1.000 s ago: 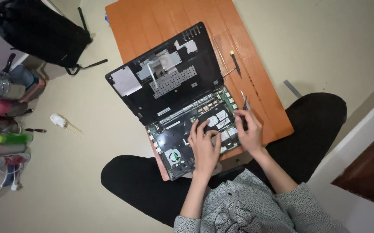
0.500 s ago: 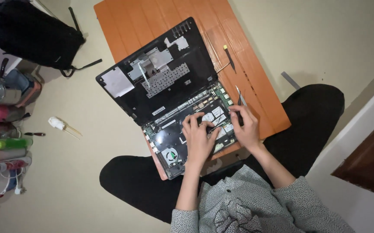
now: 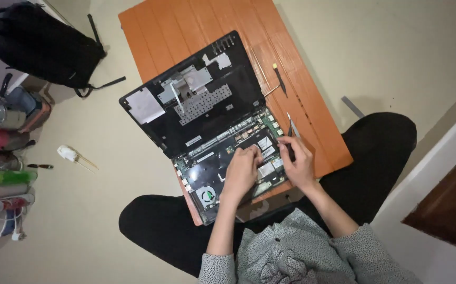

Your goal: Connecting internal ribbon cables and components during the assembly of a laptop computer.

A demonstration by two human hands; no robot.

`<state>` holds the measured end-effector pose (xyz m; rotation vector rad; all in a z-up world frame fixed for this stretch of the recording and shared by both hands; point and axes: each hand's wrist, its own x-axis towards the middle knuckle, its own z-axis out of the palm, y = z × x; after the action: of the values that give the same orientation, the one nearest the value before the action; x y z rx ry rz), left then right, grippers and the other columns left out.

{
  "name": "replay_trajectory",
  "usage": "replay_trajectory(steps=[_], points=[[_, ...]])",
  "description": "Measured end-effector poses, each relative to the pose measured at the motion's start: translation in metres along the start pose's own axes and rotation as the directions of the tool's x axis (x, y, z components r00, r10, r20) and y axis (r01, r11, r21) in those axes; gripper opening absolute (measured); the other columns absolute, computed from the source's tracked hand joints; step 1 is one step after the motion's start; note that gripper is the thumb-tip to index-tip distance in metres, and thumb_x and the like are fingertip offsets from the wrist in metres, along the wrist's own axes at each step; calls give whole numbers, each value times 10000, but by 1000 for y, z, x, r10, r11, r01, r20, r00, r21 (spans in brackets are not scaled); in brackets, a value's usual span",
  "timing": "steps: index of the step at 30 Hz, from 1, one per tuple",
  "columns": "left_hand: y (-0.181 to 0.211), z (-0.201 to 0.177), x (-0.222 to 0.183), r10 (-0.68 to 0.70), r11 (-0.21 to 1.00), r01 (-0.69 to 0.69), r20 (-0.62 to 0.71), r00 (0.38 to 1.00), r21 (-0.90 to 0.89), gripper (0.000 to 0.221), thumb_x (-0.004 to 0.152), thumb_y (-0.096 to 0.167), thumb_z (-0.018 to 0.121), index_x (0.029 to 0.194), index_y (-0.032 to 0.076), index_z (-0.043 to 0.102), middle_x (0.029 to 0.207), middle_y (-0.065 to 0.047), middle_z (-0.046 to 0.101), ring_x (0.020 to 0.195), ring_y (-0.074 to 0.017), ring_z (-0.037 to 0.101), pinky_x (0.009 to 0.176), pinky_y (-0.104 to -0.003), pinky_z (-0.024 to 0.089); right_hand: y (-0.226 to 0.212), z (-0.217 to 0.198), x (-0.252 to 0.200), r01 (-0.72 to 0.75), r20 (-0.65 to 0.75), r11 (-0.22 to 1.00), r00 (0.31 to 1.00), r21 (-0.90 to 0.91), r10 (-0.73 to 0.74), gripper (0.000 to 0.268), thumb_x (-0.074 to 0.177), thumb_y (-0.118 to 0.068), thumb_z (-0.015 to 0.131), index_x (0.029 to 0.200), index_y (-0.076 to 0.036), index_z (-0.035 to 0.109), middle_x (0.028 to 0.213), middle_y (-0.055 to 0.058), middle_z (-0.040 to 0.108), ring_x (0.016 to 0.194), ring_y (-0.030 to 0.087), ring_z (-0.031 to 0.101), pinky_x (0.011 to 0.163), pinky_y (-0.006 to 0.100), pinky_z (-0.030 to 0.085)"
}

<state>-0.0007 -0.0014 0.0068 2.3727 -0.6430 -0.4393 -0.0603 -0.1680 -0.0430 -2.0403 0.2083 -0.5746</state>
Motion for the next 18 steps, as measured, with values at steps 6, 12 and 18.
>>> replay_trajectory(steps=[6,12,18], points=[[4,-12,2,-133,966,133,17,991,-221,178,923,209,679,1082,130,676,866,-102,753,918,-359,724,830,-483,561,-2,-2,1,2,11,1000,1000,-5,-2,134,1000,-50,622,1084,-106,710,871,69,716,894,284,709,834,383,551],[-13,14,10,-136,896,145,50,989,-419,199,840,116,769,1036,152,770,858,-58,792,844,-287,764,760,-387,594,-7,-2,1,-41,7,999,999,13,41,139,1007,-50,608,1090,-106,704,876,71,716,891,274,710,829,387,554],[-11,13,10,-54,931,27,-64,996,-363,158,800,121,798,952,160,786,830,-30,784,865,-265,698,796,-360,551,7,-4,-4,-112,61,991,992,76,107,260,970,-68,647,1229,-76,633,978,112,707,902,267,698,811,390,564]])
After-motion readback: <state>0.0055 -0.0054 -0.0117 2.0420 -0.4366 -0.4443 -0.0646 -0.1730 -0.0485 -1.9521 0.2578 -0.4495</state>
